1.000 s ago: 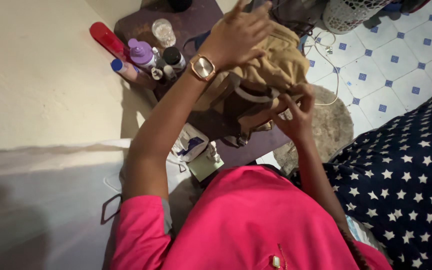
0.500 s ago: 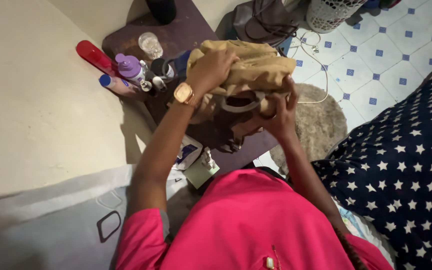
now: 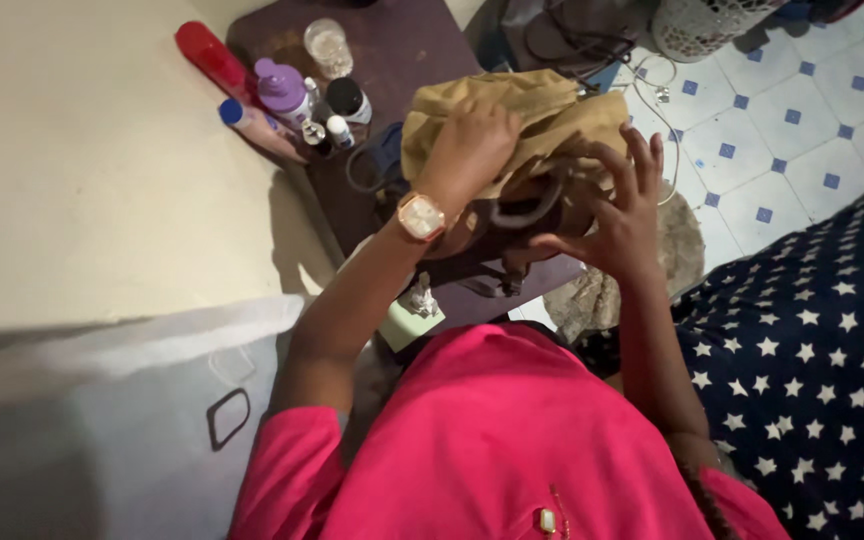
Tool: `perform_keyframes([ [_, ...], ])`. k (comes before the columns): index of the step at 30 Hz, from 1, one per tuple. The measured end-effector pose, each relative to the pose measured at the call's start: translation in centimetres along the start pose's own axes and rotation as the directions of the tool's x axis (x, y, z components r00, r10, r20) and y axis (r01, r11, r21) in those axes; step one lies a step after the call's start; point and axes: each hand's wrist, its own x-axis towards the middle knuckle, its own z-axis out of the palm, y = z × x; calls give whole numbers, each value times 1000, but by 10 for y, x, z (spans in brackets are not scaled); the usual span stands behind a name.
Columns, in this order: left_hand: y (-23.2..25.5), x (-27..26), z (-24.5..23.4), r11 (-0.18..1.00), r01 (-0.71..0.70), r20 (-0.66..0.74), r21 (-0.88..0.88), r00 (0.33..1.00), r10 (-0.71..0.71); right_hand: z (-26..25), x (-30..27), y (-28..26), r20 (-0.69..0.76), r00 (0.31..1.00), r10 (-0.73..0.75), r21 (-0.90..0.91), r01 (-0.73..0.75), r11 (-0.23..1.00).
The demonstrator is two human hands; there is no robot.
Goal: The person packs a tan backpack on a small table in a bedroom. They open the bag, place a blue water bottle inside, add tissues and a packaged item, zip a small green toiletry pouch and place it in, coil a white cable, put in small containers and papers, then lift the pouch and rearrange items in the bag.
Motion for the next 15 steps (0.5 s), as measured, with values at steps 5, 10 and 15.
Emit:
perform_keyframes([
  [5, 3, 6, 4, 994, -29, 15, 104, 999, 28, 24, 2, -3, 63, 996, 55, -30, -53, 998],
  [10, -5, 2, -8, 999, 15, 26, -47, 1000, -14, 54, -54, 22, -101, 994, 42, 330, -6, 944],
  [15, -76, -7, -32, 851, 324, 357, -413, 917, -176, 100, -123, 14, -128, 852, 508, 455, -405, 793],
])
